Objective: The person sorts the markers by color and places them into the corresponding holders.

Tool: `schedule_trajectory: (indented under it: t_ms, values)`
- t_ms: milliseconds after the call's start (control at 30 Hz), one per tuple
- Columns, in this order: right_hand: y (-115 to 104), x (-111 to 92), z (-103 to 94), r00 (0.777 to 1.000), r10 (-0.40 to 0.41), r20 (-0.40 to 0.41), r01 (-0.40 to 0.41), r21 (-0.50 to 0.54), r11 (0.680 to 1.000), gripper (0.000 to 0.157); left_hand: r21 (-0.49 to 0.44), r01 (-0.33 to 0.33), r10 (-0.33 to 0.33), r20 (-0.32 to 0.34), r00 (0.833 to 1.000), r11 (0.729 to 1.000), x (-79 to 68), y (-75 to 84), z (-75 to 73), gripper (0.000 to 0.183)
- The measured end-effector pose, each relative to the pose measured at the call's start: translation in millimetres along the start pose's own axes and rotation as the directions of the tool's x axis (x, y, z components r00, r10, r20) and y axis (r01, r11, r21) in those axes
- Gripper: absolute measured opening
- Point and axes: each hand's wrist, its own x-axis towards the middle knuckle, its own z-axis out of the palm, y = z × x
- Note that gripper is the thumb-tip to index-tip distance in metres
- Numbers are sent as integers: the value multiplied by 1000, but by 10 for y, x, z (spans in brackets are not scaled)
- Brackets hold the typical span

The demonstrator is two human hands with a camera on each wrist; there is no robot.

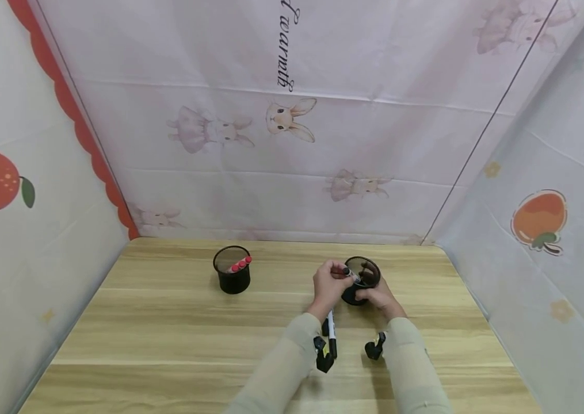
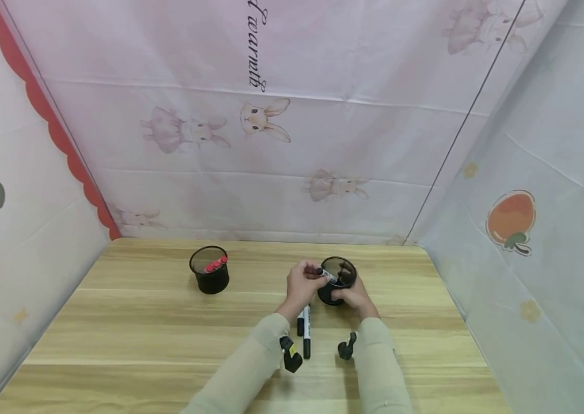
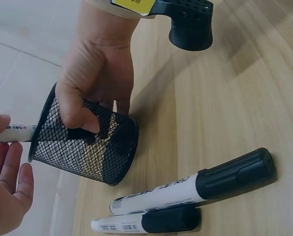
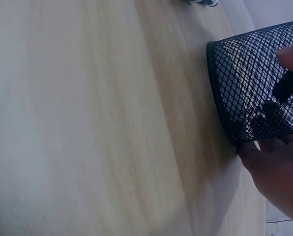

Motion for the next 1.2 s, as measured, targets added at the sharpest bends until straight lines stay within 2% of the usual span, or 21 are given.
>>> schedule_trajectory:
  t_ms: [133,233,433,600,767,1033,1200]
  values:
    - [-40,-11,2,1000,8,5,-8,21,1000,90,3,15,-15,-4,1000,1000,3,-24,2,24]
    - [-155,-55,32,1000,18,12,-18,27,999,90,-12,20,-20,2,1000,1000,8,-20,-14,24]
    - [-320,-129,79,999,33,27,-33,-7,999,91,-21,32,-31,20,999,999,17,-1,-43,26]
    - [-251,-92,52,999,39,25,-39,10,999,89,1,26,-26,7,1000,1000,-29,26,-43,25]
    - [-107,-40,4,1000,6,4,-6,-9,1000,90,72,11,-12,9,1000,997,-182,67,-18,24]
    - [10,-19,-10,999,-36,-18,35,-43,998,89,133,-9,13,-26,1000,991,-323,-3,-33,22]
    - [17,-13,5,999,-43,-21,42,-69,997,88,236,11,4,-62,998,972,-365,-76,-83,24]
